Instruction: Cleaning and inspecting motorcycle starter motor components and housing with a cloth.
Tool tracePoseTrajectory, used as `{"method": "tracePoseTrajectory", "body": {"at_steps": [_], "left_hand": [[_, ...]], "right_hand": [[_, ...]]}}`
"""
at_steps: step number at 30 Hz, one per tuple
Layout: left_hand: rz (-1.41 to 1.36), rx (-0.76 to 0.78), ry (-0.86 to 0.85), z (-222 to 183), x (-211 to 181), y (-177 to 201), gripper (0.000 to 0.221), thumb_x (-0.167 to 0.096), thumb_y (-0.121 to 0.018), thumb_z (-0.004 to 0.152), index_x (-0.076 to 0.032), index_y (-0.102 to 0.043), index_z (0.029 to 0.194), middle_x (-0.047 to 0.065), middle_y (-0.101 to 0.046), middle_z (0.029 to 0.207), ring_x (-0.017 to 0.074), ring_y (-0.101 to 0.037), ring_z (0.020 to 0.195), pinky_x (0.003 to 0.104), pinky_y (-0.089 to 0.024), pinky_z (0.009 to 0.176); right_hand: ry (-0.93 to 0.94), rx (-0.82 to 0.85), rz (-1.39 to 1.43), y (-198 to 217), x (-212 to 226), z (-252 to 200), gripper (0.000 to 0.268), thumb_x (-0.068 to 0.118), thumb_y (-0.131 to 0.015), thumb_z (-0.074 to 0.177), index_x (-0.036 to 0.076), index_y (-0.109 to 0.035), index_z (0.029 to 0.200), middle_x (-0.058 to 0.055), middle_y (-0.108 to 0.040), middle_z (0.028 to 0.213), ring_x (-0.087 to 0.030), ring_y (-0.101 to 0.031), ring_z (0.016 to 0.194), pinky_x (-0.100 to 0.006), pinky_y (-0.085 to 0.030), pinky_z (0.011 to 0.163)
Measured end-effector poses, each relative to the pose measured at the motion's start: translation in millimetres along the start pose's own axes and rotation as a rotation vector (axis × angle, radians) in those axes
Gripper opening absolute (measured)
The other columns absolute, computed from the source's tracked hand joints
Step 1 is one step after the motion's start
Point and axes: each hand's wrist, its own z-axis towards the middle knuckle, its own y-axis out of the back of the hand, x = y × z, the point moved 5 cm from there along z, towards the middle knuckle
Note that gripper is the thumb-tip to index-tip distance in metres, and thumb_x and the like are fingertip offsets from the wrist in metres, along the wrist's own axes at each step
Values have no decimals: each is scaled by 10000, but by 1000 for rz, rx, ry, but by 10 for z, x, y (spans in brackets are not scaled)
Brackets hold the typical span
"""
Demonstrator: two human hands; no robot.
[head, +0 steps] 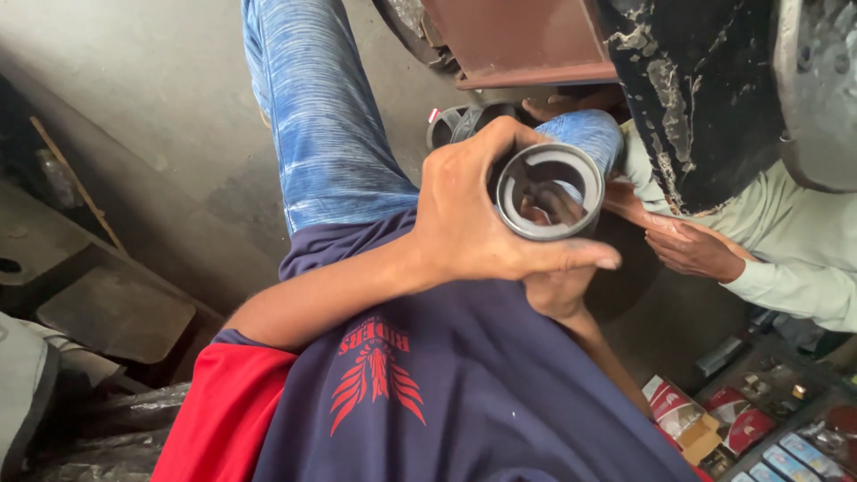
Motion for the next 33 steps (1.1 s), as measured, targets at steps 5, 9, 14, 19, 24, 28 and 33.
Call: {"method": "tracePoseTrajectory", "body": {"at_steps": [5, 9, 14, 19, 24, 28, 33], "left_hand": [[-213, 65, 165, 34, 224, -43, 725, -635, -906, 719, -19, -671, 1022, 41, -746, 943, 156, -755, 860, 265, -605, 808], [-1126, 249, 970, 12, 599, -315, 649, -687, -705, 786, -58, -693, 947, 21, -671, 730, 102, -556, 554, 247, -390, 435], [-1327, 157, 1089, 164, 788, -190, 592, -662, -590, 929, -80, -661, 851, 24, -602, 685, 74, -386, 471, 242, -243, 387], [-1304, 86, 1210, 250, 942, -98, 596, -679, -561, 903, -101, -609, 768, 38, -588, 643, 126, -474, 489, 259, -260, 395], [-1104, 37, 1312, 296, 1034, -101, 563, -703, -589, 837, -145, -603, 769, -9, -541, 631, 107, -466, 538, 284, -287, 435], [-959, 126, 1315, 214, 1100, -135, 581, -737, -581, 805, -159, -636, 774, -22, -544, 624, 99, -448, 546, 292, -297, 459], [-816, 98, 1284, 75, 1265, -119, 585, -719, -597, 844, -137, -636, 794, -23, -498, 626, 93, -385, 509, 289, -270, 453]], "right_hand": [[-306, -10, 601, -128, -237, 160, 512, 312, -702, 1024, 8, -534, 1399, -86, -605, 1345, -189, -606, 1186, -340, -518, 1017], [-563, -19, 807, -175, -685, 144, 451, 134, -708, 967, -18, -535, 1355, -131, -655, 1252, -264, -691, 1100, -432, -594, 829], [-685, 35, 945, -335, -562, 437, 312, 40, -540, 1020, -25, -566, 1324, -220, -688, 1163, -307, -726, 963, -433, -608, 898], [-765, -132, 844, -150, -529, 565, 267, -1, -525, 1016, -121, -606, 1240, -213, -708, 1134, -240, -704, 936, -353, -577, 871], [124, -70, -149, 161, 171, 1028, 131, 19, -624, 958, -12, -691, 1066, -89, -651, 882, -165, -631, 740, -284, -538, 682], [476, 154, -604, 86, 486, 1415, 230, -85, -718, 902, 40, -725, 1094, -96, -646, 872, -275, -621, 902, -409, -561, 773], [840, 464, -713, -160, 398, 1430, 317, -50, -764, 841, 31, -652, 1126, -89, -653, 875, -317, -628, 889, -487, -549, 815]]}}
